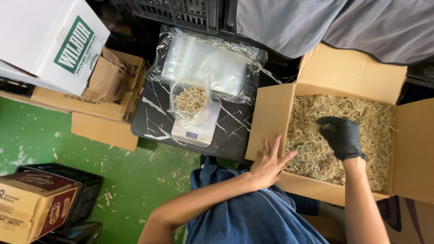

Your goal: Packaging dried herbs into small plastic bags and weighing them on a digital scale

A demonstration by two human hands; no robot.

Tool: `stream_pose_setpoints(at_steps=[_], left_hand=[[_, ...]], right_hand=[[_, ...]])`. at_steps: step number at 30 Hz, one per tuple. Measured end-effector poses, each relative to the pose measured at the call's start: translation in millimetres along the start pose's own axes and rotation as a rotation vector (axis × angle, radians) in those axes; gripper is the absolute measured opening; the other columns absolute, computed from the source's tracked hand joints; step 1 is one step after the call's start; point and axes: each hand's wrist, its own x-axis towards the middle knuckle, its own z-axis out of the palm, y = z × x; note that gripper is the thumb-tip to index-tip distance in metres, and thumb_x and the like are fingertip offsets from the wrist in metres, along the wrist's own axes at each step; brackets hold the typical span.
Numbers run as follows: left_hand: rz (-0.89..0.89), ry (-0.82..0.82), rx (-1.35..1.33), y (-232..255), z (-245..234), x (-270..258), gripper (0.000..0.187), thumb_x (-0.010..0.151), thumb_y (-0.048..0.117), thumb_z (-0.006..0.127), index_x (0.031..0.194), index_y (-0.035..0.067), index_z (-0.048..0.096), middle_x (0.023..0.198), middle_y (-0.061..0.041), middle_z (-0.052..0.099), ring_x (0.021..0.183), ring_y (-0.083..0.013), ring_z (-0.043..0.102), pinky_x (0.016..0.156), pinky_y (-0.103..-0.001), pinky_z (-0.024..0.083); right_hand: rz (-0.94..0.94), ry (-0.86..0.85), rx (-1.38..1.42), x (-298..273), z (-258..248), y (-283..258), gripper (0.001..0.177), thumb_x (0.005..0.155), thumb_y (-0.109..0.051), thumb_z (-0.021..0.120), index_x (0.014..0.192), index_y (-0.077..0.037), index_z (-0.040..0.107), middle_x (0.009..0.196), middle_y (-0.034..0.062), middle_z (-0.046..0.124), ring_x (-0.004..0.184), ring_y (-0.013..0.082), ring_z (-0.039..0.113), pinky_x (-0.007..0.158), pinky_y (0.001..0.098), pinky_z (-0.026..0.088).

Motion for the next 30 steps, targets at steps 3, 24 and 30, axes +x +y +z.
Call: stream_pose_setpoints(at_steps=[3,24,30], left_hand=[[0.001,0.033,-0.082,17,-42,-13,0.102,0.075,0.001,0.090,0.150,0.025,0.026,0.164,-0.033,-0.009,0.142,-0.0640,0.005,0.107,-0.078,0.024],[0.073,0.214,-0.137,8,-94,-26,0.062,0.089,0.020,0.074,0.137,0.011,0.037,0.139,-0.027,0.040,0.126,-0.0486,0.049,0.090,-0.055,0.052],[0.092,0.342,-0.281,0,-100,-22,0.029,0.097,0.014,0.058,0.124,0.008,0.047,0.125,-0.017,0.055,0.119,-0.0342,0.058,0.101,-0.046,0.047]], right_hand=[[0.049,-0.005,0.190,-8,-13,-11,0.031,0.080,0.001,0.079,0.107,-0.015,0.081,0.110,0.0045,0.078,0.106,0.0176,0.073,0.098,0.0316,0.057],[-0.001,0.057,0.519,0,-47,-15,0.033,0.088,0.003,0.076,0.120,0.002,0.071,0.120,0.0169,0.073,0.106,0.0244,0.073,0.098,0.0336,0.062],[0.336,-0.217,0.086,14,-46,-5,0.033,0.085,-0.010,0.083,0.117,-0.019,0.081,0.104,0.0118,0.081,0.083,0.0195,0.075,0.084,0.0313,0.062]])
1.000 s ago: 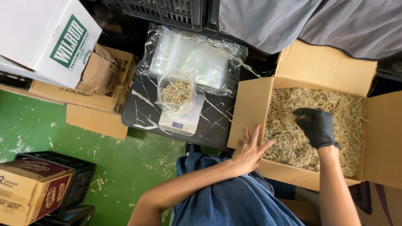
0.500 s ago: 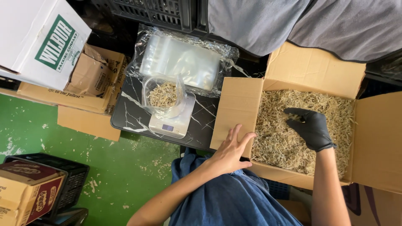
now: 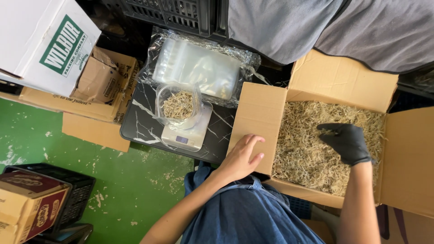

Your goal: Packaging dried herbs into small plastic bags and weighing them on a digital scale

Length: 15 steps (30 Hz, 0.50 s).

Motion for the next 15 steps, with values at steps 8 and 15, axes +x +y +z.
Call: stream_pose_setpoints(at_steps=[8,15], left_hand=[[-0.153,0.078,-0.307,-25,5,12,0.024,0.104,0.022,0.046,0.119,0.007,0.058,0.123,-0.010,0.065,0.114,-0.0239,0.066,0.097,-0.036,0.054],[-0.155,0.067,-0.564,-31,16,17,0.026,0.106,0.025,0.045,0.115,0.005,0.059,0.116,-0.012,0.069,0.107,-0.0221,0.070,0.098,-0.031,0.056]], right_hand=[[-0.031,0.031,0.100,-20,-12,-24,0.036,0.084,-0.007,0.082,0.119,-0.016,0.082,0.089,0.0085,0.078,0.075,0.0120,0.061,0.069,0.0306,0.050],[-0.032,-0.190,0.451,4,20,-8,0.035,0.086,0.007,0.070,0.118,-0.005,0.075,0.134,0.0187,0.070,0.113,0.0266,0.070,0.088,0.0435,0.065]])
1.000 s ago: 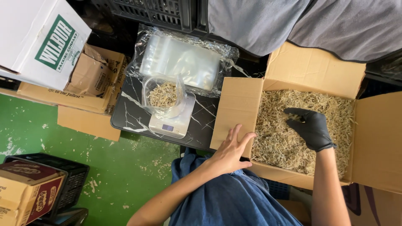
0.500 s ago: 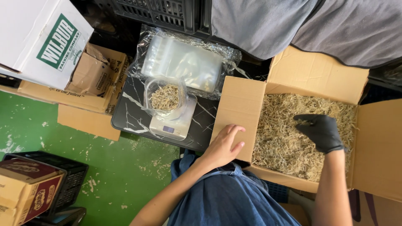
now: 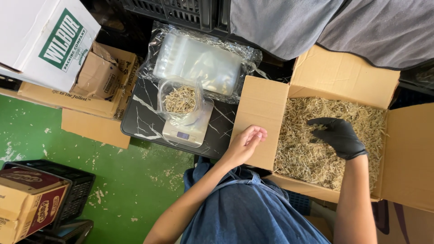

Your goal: Packaging dried herbs into small plastic bags and weighing them on a digital scale

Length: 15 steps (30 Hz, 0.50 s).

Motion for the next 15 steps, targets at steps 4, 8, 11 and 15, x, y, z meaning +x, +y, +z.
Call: stream_pose_setpoints(at_steps=[4,8,11,15], left_hand=[[-0.028,-0.005,-0.067,-13,3,-2,0.029,0.106,0.032,0.046,0.113,0.007,0.060,0.113,-0.008,0.069,0.102,-0.0189,0.070,0.092,-0.029,0.055],[-0.099,0.013,-0.159,-30,5,1,0.026,0.107,0.026,0.046,0.120,0.007,0.060,0.115,-0.013,0.069,0.107,-0.0219,0.069,0.094,-0.034,0.055],[-0.125,0.015,-0.159,-38,7,4,0.026,0.109,0.020,0.046,0.127,0.007,0.060,0.117,-0.016,0.068,0.112,-0.0245,0.067,0.097,-0.040,0.055],[-0.142,-0.010,-0.148,-33,10,4,0.025,0.109,0.019,0.046,0.126,0.008,0.060,0.116,-0.015,0.068,0.111,-0.0239,0.068,0.097,-0.039,0.055]], right_hand=[[0.060,-0.061,0.235,13,6,26,0.034,0.097,0.009,0.054,0.128,-0.001,0.064,0.141,0.0184,0.064,0.113,0.0352,0.067,0.089,0.0502,0.061],[0.275,0.137,1.035,50,11,102,0.013,0.096,-0.010,0.060,0.109,-0.010,0.059,0.097,0.0047,0.062,0.076,0.0203,0.062,0.062,0.0300,0.058],[0.385,0.245,1.235,29,35,56,0.029,0.085,-0.020,0.064,0.113,-0.011,0.065,0.098,0.0029,0.069,0.082,0.0223,0.065,0.068,0.0283,0.056],[0.295,0.261,0.931,-27,56,-41,0.032,0.097,-0.023,0.054,0.123,-0.005,0.056,0.116,0.0180,0.064,0.112,0.0234,0.066,0.089,0.0220,0.051]])
